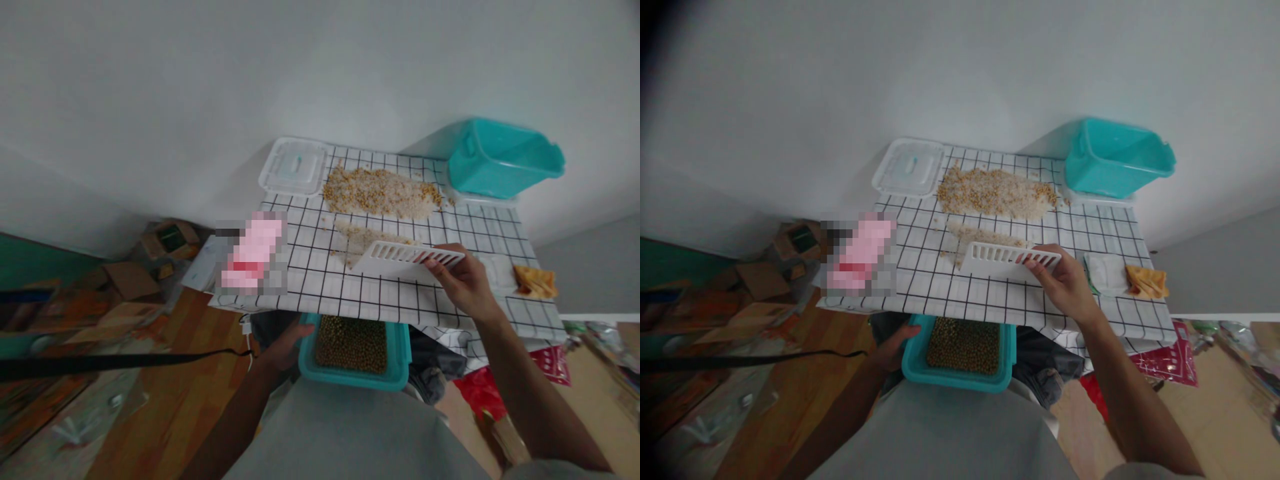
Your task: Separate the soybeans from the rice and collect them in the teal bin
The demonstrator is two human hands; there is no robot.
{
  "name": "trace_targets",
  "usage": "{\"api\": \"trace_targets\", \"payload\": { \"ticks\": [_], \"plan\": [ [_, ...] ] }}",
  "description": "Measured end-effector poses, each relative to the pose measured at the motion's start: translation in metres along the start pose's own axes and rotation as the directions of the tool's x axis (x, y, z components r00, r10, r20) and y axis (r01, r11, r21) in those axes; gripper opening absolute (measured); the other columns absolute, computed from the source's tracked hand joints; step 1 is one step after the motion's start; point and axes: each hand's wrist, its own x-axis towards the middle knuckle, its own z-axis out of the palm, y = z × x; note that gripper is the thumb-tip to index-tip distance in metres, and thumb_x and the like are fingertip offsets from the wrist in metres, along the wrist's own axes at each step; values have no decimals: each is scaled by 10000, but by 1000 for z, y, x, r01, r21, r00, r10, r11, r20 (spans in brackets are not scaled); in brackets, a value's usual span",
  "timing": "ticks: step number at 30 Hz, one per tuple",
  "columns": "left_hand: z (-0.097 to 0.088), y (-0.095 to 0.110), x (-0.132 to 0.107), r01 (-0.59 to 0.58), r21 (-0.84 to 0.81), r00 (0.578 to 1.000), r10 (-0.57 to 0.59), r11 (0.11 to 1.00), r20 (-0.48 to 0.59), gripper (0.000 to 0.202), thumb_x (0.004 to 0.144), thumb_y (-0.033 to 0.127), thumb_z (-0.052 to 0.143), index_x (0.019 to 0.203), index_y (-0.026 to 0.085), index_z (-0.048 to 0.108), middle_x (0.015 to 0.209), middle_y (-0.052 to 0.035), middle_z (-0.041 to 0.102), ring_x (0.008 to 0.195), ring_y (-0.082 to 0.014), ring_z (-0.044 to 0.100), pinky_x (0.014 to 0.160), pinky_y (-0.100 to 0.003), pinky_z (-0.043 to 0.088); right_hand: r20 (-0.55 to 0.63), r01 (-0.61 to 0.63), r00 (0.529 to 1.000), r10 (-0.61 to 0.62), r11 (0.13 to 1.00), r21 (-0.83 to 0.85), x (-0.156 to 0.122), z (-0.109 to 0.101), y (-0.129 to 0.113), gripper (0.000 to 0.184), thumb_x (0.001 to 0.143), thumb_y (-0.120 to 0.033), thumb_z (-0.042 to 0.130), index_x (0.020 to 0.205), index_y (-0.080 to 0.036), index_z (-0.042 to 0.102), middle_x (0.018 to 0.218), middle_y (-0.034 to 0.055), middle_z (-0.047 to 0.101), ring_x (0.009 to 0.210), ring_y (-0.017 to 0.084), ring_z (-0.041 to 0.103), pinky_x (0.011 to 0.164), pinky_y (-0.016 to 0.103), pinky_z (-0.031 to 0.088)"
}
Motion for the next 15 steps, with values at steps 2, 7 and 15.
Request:
{"api": "trace_targets", "payload": {
  "ticks": [2,7,15],
  "plan": [
    [5,2,0,2,29,1000,-1,1000,-17,130,766,286,783,746,158,764,633,-41,748,616,-195,703,596,-262,525,-10,-8,1000,8,1000,-4,4,-1,3,174,910,-349,740,1058,-266,703,896,6,709,750,144,639,659,266,509],
    [5,2,1,15,77,999,-12,997,-35,247,727,377,800,831,153,789,712,-74,783,699,-246,741,615,-302,547,-37,-19,999,18,1000,-13,14,2,7,232,894,-397,749,1064,-252,688,863,5,690,719,151,608,625,277,496],
    [8,2,2,-3,88,999,6,996,-34,239,727,333,792,891,158,790,755,-85,794,832,-290,765,704,-333,581,-55,-39,998,42,998,45,16,5,6,262,881,-421,760,1066,-253,681,855,6,697,711,157,612,612,288,480]
  ]
}}
